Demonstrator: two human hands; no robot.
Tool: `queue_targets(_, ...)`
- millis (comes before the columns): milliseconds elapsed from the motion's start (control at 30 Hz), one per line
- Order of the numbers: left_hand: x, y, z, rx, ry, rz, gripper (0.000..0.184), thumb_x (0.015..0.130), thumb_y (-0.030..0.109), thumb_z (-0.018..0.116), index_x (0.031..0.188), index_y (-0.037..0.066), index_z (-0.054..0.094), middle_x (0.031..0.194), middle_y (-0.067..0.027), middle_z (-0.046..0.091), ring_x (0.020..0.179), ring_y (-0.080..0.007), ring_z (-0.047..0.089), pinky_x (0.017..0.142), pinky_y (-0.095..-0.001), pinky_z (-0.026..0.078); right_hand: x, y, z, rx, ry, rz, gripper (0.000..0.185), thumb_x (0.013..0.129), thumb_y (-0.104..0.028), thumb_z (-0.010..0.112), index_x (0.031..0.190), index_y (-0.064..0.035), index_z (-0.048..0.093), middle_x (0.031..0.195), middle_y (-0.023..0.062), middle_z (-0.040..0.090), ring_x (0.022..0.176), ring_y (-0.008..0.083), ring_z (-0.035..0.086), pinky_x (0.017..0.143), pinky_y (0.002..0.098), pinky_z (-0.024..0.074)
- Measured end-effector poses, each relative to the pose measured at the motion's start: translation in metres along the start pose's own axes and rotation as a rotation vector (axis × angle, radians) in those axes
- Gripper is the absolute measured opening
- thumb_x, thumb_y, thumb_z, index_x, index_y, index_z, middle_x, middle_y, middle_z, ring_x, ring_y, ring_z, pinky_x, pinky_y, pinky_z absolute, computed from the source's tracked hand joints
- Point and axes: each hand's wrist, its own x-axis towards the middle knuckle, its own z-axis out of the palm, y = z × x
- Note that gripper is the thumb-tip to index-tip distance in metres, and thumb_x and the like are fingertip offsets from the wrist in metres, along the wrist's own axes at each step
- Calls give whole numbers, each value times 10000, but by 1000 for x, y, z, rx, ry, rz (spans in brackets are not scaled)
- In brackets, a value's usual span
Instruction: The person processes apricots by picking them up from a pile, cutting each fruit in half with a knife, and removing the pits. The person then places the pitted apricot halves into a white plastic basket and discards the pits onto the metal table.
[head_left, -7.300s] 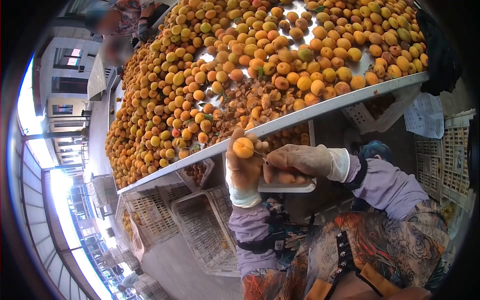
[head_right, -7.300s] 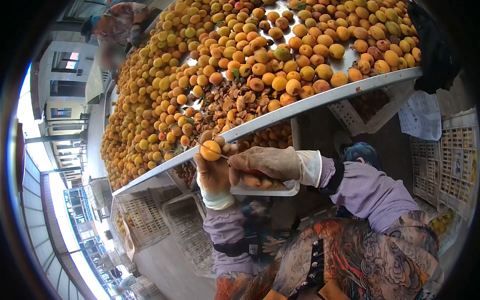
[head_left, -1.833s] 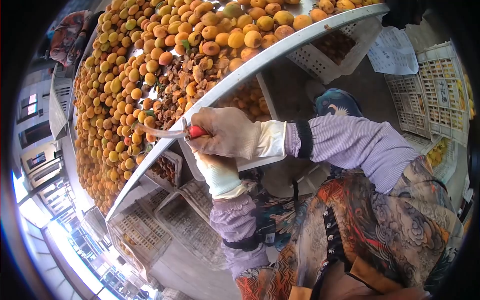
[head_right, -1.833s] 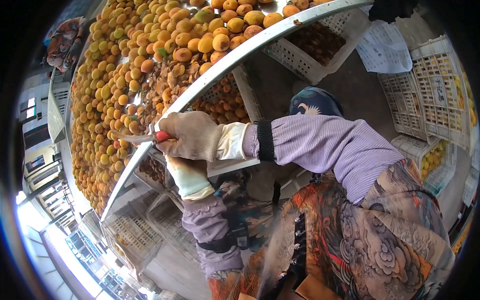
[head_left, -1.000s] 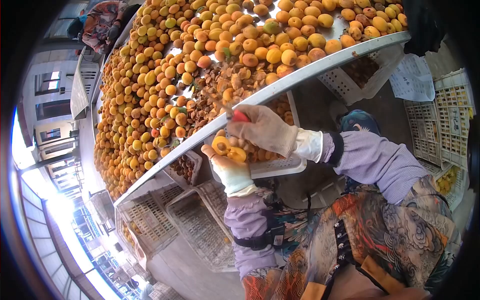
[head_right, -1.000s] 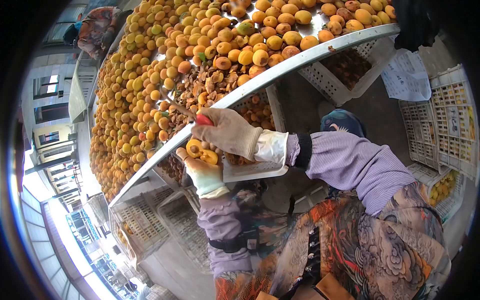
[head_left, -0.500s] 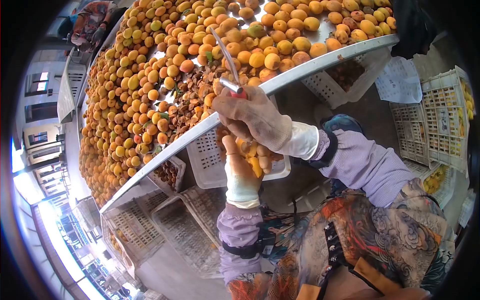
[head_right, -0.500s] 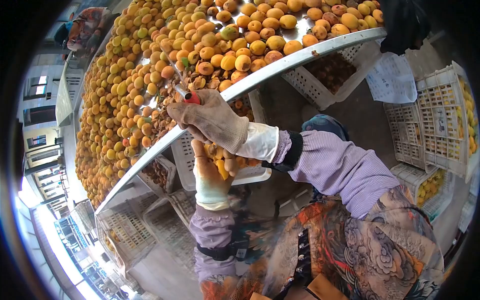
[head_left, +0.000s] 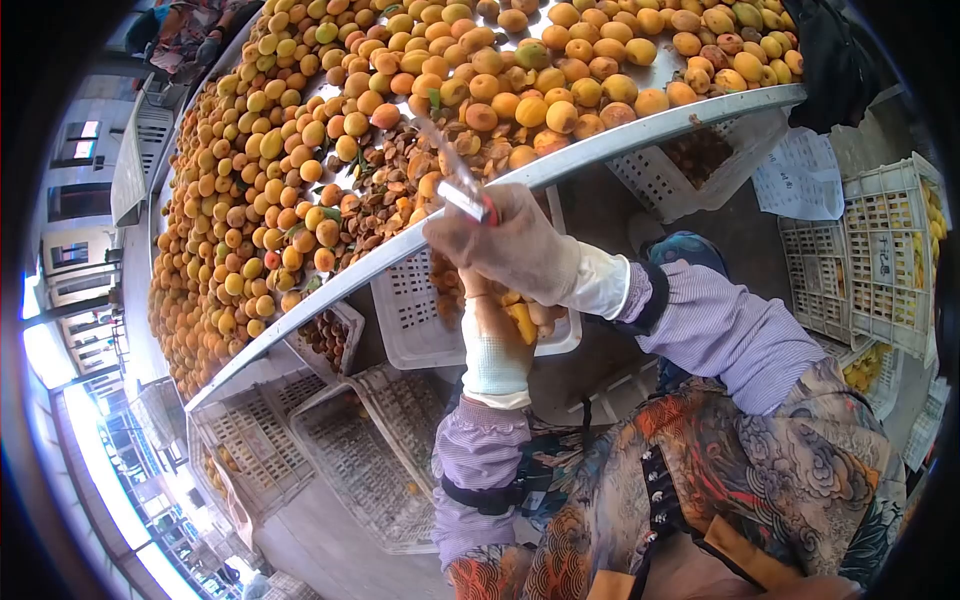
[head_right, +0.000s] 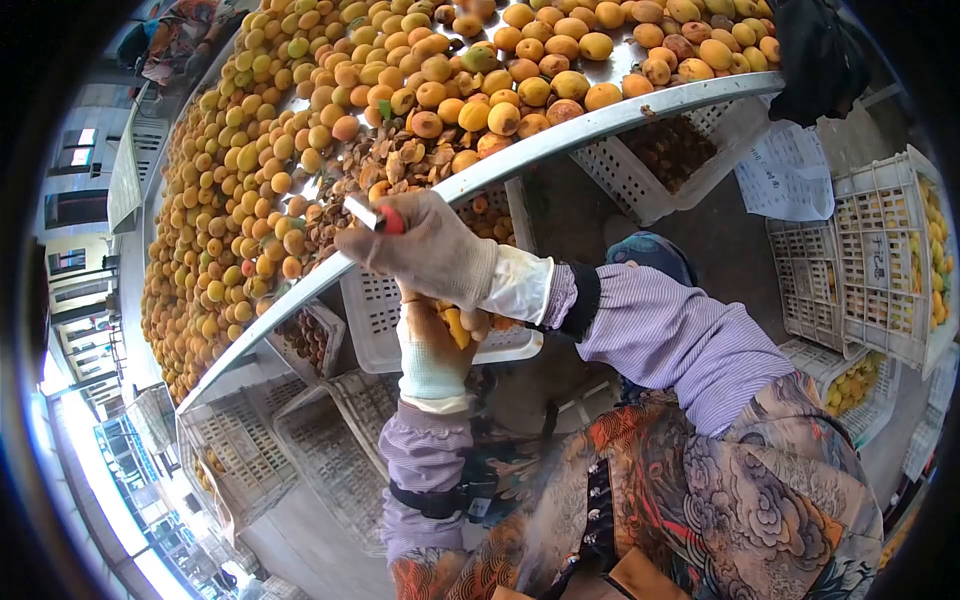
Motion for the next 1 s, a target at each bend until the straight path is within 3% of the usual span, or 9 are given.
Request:
queue_targets(67, -4, -1, 0, 152, 4, 141, 489, 915, 582, 370, 882, 120, 527, 638, -59, 535, 441, -180, 454, 397, -272, 354, 17, 17, -11, -660, 117, -670, 282, 886, -297, 570, 713, -81, 511, 526, -23, 429, 467, 105, 477, 437, 239, 412)
queue_targets(100, -5, -2, 0, 153, 2, 140, 489, 915, 582, 370, 882, 120, 527, 638, -59, 535, 441, -180, 454, 397, -272, 354, 14, 17, -14, -661, 119, -671, 282, 886, -297, 570, 713, -81, 511, 526, -23, 429, 467, 105, 477, 437, 239, 412)
queue_targets(167, -4, -3, 0, 230, 64, 174, 501, 892, 607, 393, 777, 133, 507, 607, -39, 512, 425, -180, 446, 406, -289, 359, 7, 3, -14, 569, 178, 417, 214, 881, -222, 502, 713, -90, 480, 486, -15, 367, 361, 133, 404, 337, 275, 354)
queue_targets(200, -3, -3, -2, 229, 64, 174, 501, 892, 607, 393, 777, 133, 507, 607, -39, 512, 425, -180, 446, 406, -289, 359, 5, 9, -8, 667, 215, 374, 209, 870, -206, 492, 693, -100, 458, 472, -23, 349, 303, 123, 328, 277, 278, 273)
queue_targets(400, 0, 3, -7, -75, -18, 30, 488, 891, 585, 426, 784, 118, 519, 655, -43, 521, 489, -185, 469, 470, -332, 372, 4, 2, 3, 438, 273, 237, 274, 893, -232, 492, 662, -84, 493, 484, -7, 432, 306, 89, 351, 278, 221, 249)
queue_targets(633, -1, 12, -5, -275, -322, -21, 344, 941, 326, 478, 1148, 51, 504, 890, -78, 559, 690, -177, 500, 618, -316, 411, 14, -20, -9, 427, 352, 173, 336, 933, -345, 476, 687, -117, 453, 488, -37, 358, 360, 79, 309, 343, 222, 230)
queue_targets(767, -2, 27, -1, -18, -129, 199, 325, 917, 295, 546, 1130, 54, 495, 875, -66, 546, 647, -150, 508, 585, -275, 425, 19, -29, -28, 631, 430, 169, 346, 870, -357, 582, 633, -136, 461, 481, -46, 377, 341, 75, 325, 313, 231, 230)
queue_targets(900, 1, 71, 22, 539, 134, 721, 293, 907, 217, 556, 1119, 43, 452, 811, -54, 548, 544, -104, 500, 477, -219, 410, 15, -33, -34, 539, 421, 165, 360, 856, -380, 601, 627, -131, 479, 465, -35, 410, 326, 83, 360, 309, 229, 261)
queue_targets(1000, 28, 109, 16, 791, 244, 836, 298, 939, 305, 517, 1083, 49, 464, 819, -37, 521, 517, -75, 462, 455, -198, 382, 15, -39, -39, 468, 429, 209, 354, 853, -369, 604, 633, -116, 491, 461, -28, 412, 323, 83, 372, 299, 227, 283)
